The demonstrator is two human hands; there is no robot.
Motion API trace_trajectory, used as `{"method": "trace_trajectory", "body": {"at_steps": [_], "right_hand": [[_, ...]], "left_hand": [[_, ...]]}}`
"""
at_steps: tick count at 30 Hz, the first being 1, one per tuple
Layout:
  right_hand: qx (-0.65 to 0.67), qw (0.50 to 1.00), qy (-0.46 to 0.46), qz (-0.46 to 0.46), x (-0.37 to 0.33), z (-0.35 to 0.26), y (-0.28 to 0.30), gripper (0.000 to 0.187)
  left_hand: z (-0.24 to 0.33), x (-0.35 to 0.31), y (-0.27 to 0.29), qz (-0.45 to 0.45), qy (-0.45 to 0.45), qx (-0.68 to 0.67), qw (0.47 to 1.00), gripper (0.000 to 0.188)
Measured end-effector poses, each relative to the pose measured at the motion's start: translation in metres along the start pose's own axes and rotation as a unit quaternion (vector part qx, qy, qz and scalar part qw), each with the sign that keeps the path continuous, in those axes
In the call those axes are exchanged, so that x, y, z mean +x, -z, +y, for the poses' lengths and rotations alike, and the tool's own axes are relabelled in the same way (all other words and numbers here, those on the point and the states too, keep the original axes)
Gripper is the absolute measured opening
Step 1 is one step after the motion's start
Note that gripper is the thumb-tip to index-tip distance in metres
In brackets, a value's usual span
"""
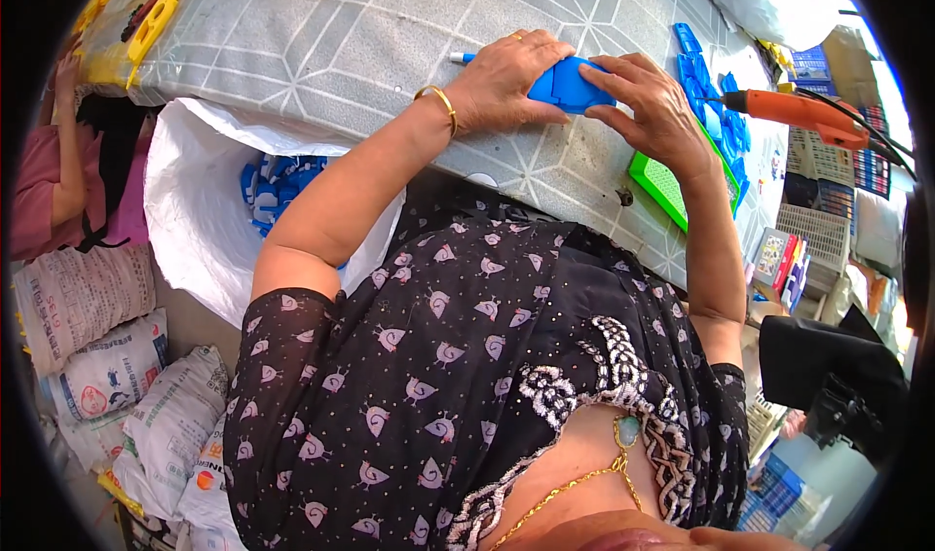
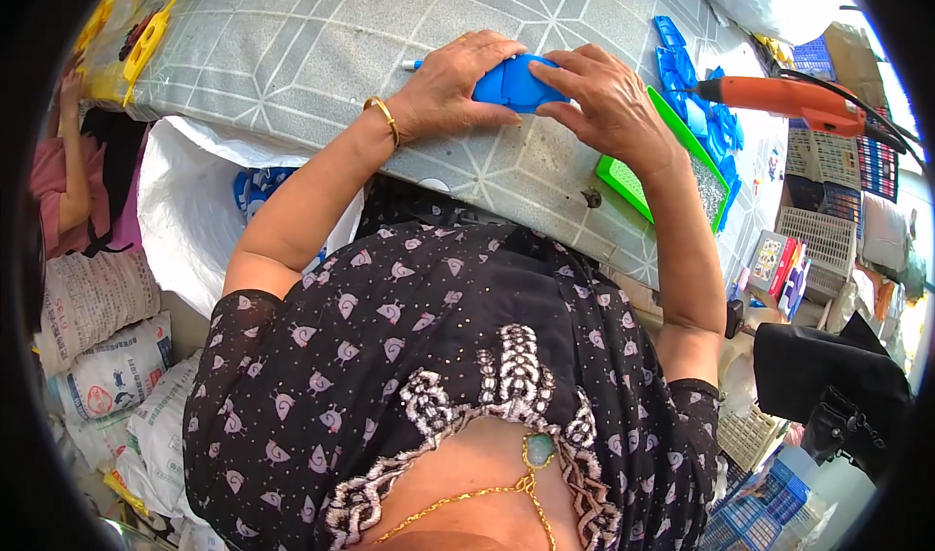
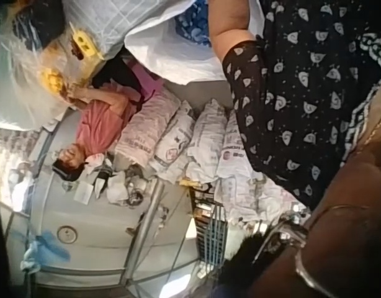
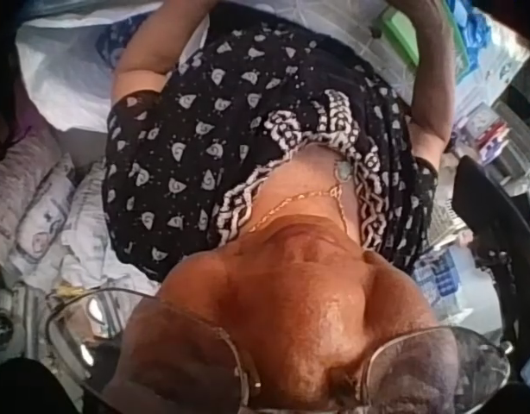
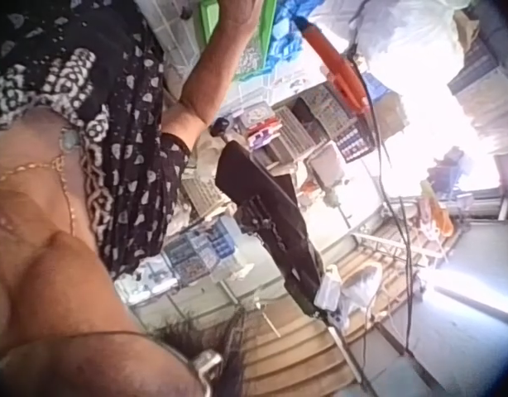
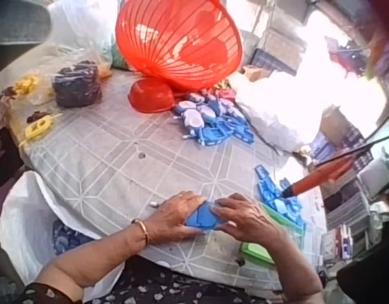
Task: Assembling small blue and white plastic toy components using an electric screwdriver.
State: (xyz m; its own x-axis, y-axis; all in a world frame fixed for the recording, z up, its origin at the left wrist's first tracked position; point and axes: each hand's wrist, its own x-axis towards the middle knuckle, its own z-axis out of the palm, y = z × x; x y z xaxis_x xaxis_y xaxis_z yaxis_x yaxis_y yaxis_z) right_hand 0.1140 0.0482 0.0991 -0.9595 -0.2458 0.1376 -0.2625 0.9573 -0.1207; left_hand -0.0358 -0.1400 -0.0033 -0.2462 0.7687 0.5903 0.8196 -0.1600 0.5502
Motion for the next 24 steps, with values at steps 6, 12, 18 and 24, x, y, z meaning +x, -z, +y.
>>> {"method": "trace_trajectory", "body": {"at_steps": [6,12,18,24], "right_hand": [[0.006,1.000,0.024,0.018,-0.003,0.008,-0.007,0.054],[0.015,0.999,0.013,0.028,-0.015,0.009,-0.016,0.051],[0.018,1.000,-0.009,0.001,-0.006,0.000,-0.003,0.050],[-0.032,0.999,0.010,0.025,-0.010,0.001,-0.017,0.051]], "left_hand": [[0.000,0.001,0.001,-0.005,-0.008,0.004,1.000,0.076],[0.002,0.003,0.001,-0.027,0.005,-0.010,1.000,0.073],[0.001,0.000,0.000,0.006,0.006,-0.010,1.000,0.071],[0.000,0.001,-0.001,-0.010,0.002,-0.016,1.000,0.072]]}}
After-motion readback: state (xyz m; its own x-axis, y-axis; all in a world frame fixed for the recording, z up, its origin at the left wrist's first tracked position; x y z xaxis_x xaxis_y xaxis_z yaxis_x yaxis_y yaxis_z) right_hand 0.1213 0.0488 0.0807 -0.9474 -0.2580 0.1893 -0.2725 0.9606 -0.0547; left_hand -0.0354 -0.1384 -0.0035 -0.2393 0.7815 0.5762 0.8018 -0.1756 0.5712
